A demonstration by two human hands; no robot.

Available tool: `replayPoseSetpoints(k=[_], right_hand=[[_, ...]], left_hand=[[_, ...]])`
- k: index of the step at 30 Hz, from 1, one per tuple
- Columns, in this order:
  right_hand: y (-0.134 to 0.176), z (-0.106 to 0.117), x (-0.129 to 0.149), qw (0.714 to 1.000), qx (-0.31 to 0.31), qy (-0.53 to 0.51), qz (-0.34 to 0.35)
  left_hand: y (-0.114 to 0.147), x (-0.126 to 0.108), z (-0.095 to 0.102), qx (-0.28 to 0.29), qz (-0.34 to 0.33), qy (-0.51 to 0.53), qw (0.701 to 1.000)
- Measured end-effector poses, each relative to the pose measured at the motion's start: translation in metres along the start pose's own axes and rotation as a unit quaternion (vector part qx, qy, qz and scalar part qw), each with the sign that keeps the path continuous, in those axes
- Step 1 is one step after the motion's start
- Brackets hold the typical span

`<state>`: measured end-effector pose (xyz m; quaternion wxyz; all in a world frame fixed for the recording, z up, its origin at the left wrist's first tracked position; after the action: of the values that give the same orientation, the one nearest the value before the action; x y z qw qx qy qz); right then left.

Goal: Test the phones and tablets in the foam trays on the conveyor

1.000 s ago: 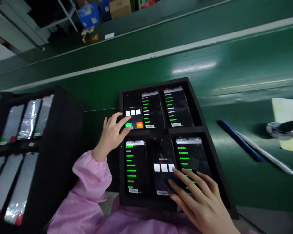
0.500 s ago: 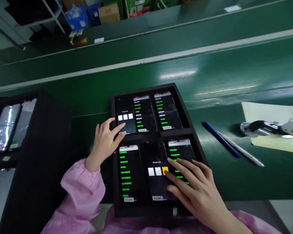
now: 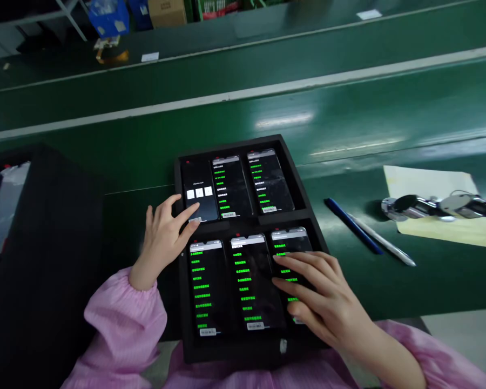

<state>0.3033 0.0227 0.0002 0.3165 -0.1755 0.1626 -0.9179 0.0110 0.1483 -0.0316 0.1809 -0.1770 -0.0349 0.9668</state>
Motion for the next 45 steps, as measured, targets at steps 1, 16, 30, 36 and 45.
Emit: replayPoseSetpoints(k=[1,16,30,36,45], right_hand=[[0.003,-0.004,0.005,1.000,0.009,-0.001,0.009],[-0.053,-0.021,-0.112,0.984,0.071,0.081,-0.142],[-0.090,-0.032,-0.144,0.986,0.044,0.061,-0.150],[-0.072,-0.030,-0.130,0.990,0.030,0.080,-0.112],[-0.051,-0.028,-0.125,0.992,-0.023,0.084,-0.094]], left_hand=[[0.000,0.000,0.000,0.000,-0.002,0.000,1.000],[0.000,0.001,-0.002,-0.013,-0.012,-0.019,1.000],[-0.002,0.013,-0.010,-0.046,0.019,0.019,0.999],[-0.006,0.011,-0.008,-0.061,0.022,-0.003,0.998],[-0.027,-0.050,-0.010,0.047,-0.101,0.008,0.994]])
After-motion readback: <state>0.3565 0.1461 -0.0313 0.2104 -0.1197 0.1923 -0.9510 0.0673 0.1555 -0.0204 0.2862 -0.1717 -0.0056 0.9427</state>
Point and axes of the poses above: each hand's wrist, its own y-axis away from the middle knuckle, its own z-axis out of the back of the hand, x = y × z, the point moved 5 cm from there along -y, towards the middle knuckle, and after that the axes turned 7 degrees about y, right-handed, at the moved point
